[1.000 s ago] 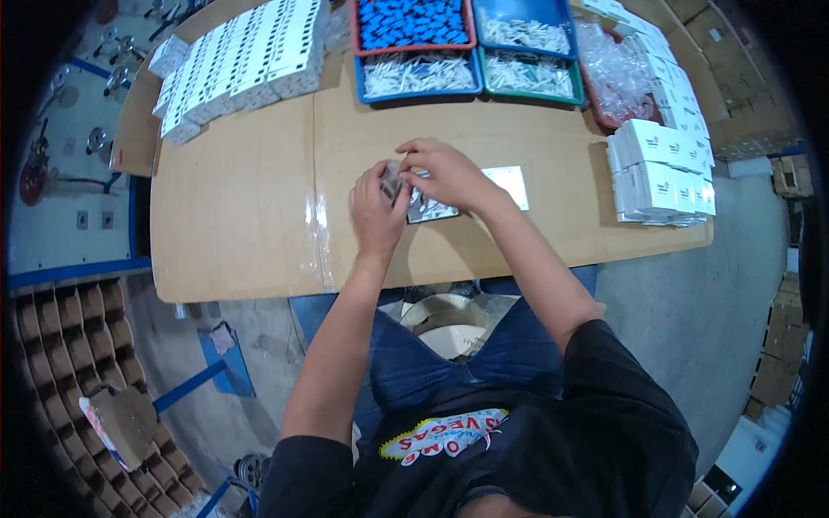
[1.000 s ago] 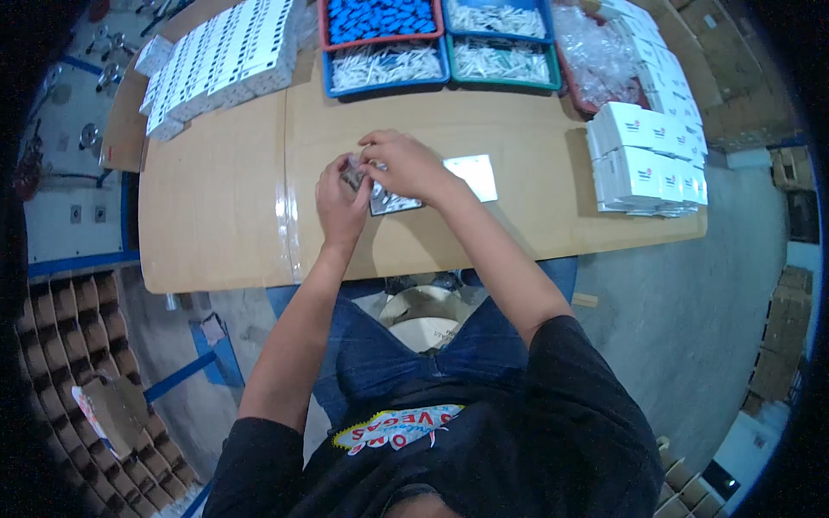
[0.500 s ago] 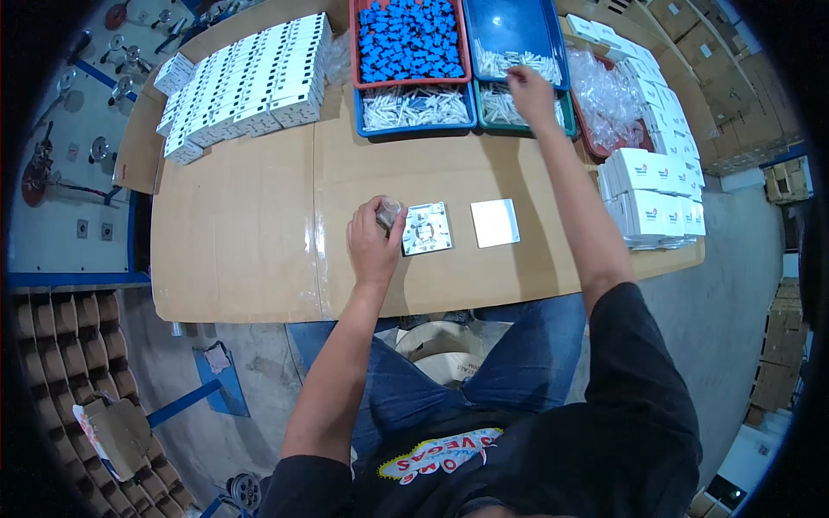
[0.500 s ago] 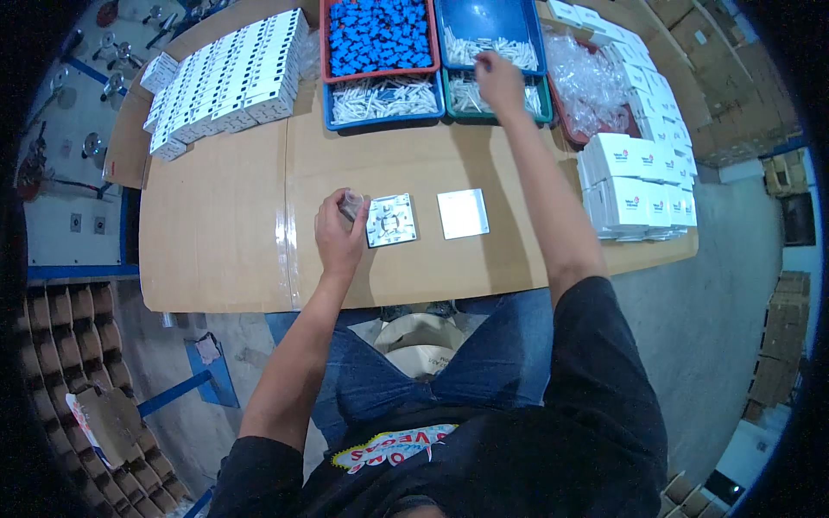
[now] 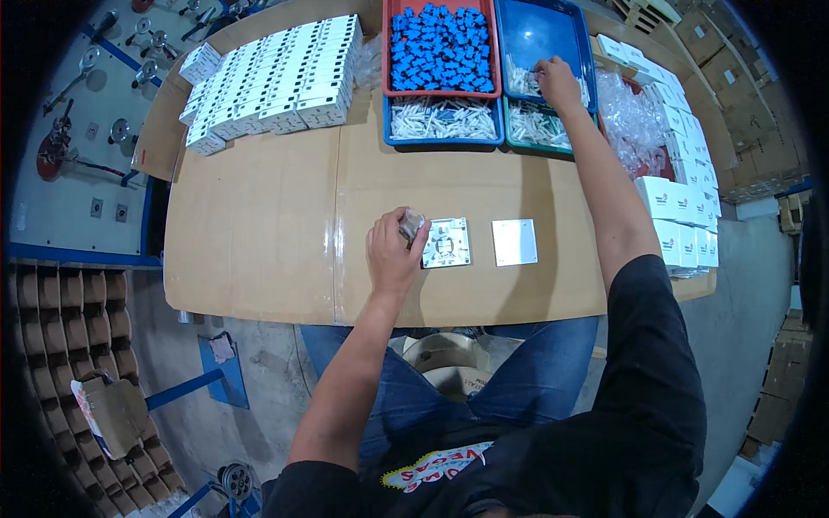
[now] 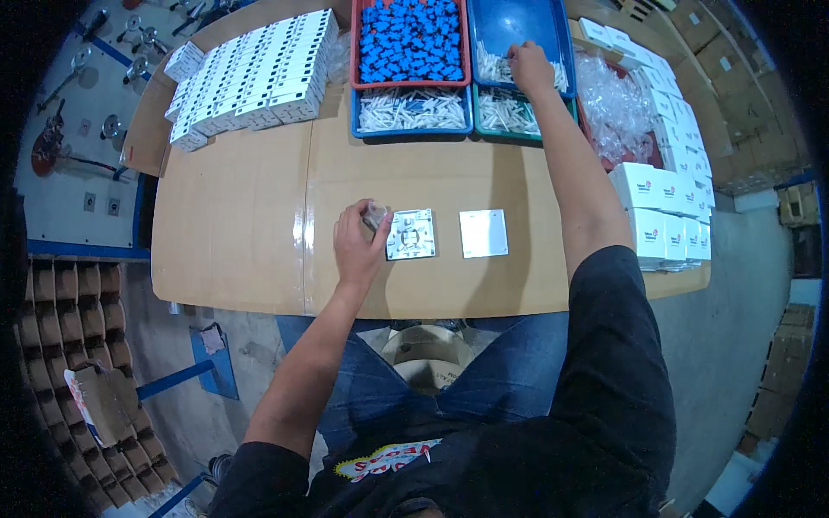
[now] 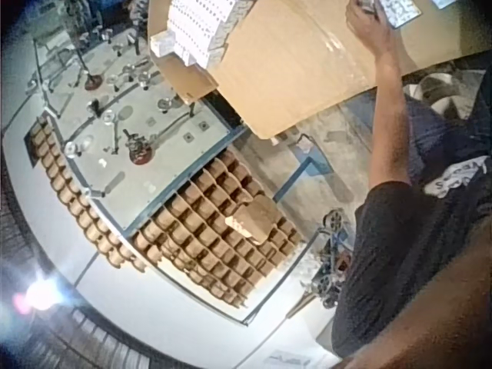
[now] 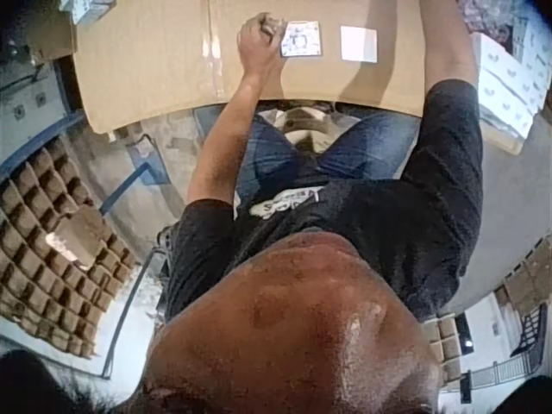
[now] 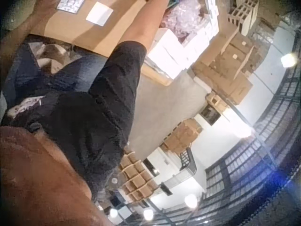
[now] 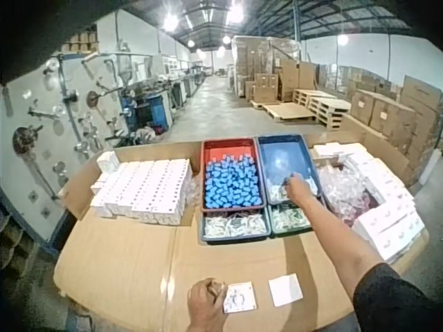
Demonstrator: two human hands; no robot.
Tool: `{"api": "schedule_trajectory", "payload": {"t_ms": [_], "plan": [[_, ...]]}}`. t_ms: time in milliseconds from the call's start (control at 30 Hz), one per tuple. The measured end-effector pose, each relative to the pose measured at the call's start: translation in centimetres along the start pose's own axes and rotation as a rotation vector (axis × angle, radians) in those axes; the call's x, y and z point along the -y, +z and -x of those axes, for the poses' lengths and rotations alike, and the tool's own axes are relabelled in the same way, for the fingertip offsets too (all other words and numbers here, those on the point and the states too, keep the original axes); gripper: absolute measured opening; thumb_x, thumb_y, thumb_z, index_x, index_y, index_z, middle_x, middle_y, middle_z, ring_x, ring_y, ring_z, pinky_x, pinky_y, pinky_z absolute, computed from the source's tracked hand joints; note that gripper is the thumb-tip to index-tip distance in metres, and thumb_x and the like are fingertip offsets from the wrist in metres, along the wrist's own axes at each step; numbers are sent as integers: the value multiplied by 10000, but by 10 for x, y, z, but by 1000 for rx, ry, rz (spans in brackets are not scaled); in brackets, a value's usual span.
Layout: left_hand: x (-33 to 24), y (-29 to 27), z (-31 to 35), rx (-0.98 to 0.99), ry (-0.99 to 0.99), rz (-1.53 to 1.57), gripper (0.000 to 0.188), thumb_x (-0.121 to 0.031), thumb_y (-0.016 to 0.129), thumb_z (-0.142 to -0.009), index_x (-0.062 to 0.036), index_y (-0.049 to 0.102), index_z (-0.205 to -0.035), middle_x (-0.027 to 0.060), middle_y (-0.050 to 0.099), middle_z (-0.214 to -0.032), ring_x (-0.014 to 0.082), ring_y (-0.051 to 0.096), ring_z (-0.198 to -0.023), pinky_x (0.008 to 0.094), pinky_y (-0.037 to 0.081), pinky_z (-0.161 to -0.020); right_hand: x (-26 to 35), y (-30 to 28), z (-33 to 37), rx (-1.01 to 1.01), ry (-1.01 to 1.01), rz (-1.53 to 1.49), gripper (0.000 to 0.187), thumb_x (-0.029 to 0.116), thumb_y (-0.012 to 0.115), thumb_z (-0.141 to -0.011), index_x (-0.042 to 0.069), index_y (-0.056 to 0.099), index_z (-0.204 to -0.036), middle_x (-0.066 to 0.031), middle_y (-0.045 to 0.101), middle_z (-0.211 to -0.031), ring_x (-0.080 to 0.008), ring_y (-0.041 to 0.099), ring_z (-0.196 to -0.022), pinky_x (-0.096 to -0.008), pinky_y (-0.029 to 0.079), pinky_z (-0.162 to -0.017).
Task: The person sits on the floor and packs small electronic components into white cardboard boxes. They place a plastic bag containing white parts and a blue plastic cap into a box, then close the lid. The person then picks up a finished box and inspects it by turning it over in their hands.
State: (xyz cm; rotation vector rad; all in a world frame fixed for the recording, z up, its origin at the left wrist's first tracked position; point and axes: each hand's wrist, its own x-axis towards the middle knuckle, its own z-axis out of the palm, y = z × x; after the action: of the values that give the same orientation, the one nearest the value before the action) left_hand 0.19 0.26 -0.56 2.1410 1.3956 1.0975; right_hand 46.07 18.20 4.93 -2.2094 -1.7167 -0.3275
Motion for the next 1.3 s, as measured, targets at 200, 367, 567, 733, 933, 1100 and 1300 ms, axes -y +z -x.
{"api": "schedule_trajectory", "payload": {"t_ms": [200, 367, 567, 733, 933, 1100, 1300], "plan": [[-2, -1, 1, -5, 4, -14, 433, -333, 793, -911, -29, 647, -1183, 136, 680, -1063, 314, 644, -994, 423, 487, -899, -12, 6, -5, -159, -75, -155, 142, 177, 709, -925, 75, 733, -1021, -157, 683, -1057, -381, 665, -1036, -485, 537, -870], [1, 2, 1, -5, 13, -17, 437, -335, 790, -913, -21, 641, -1178, 143, 679, -1057, 325, 643, -992, 430, 485, -895, 7, -15, 19, -210, 99, -499, 249, 269, 734, -947, 41, 741, -1046, -160, 764, -990, -358, 727, -916, -416, 556, -831], [1, 0, 3, -1, 6, -27, 461, -389, 781, -903, -36, 645, -1166, 126, 684, -1054, 314, 647, -999, 439, 474, -892, 114, -42, 139, 74, 40, -839, 175, 189, 777, -927, 56, 776, -1041, -27, 755, -867, -75, 629, -745, -273, 511, -679], [3, 1, 3, -4, 17, -22, 469, -388, 788, -894, -47, 641, -1180, 119, 686, -1066, 311, 648, -1000, 437, 474, -887, 205, -44, 226, 264, 95, -1146, 153, 144, 761, -925, 34, 751, -1030, -43, 741, -873, -102, 624, -746, -277, 502, -685], [6, 3, 3, -11, 33, -12, 468, -337, 810, -859, -60, 640, -1196, 97, 683, -1100, 293, 641, -1043, 436, 467, -894, 245, -56, 246, 318, 28, -1079, 157, 123, 731, -940, 3, 728, -1042, -84, 722, -961, -177, 658, -785, -321, 520, -709], [7, 3, 5, -11, 51, -26, 466, -283, 822, -834, -69, 638, -1204, 83, 675, -1136, 280, 634, -1080, 430, 468, -913, 246, -48, 252, 274, -96, -1073, 173, 122, 710, -954, -22, 720, -1050, -116, 701, -1086, -250, 687, -914, -347, 548, -757], [5, 1, 5, -24, 57, -7, 458, -267, 815, -847, -53, 634, -1210, 118, 685, -1120, 315, 645, -1050, 447, 477, -907, 245, -55, 251, 288, -49, -1049, 180, 129, 697, -964, -25, 725, -1052, -123, 709, -1070, -241, 694, -939, -355, 549, -776]]}}
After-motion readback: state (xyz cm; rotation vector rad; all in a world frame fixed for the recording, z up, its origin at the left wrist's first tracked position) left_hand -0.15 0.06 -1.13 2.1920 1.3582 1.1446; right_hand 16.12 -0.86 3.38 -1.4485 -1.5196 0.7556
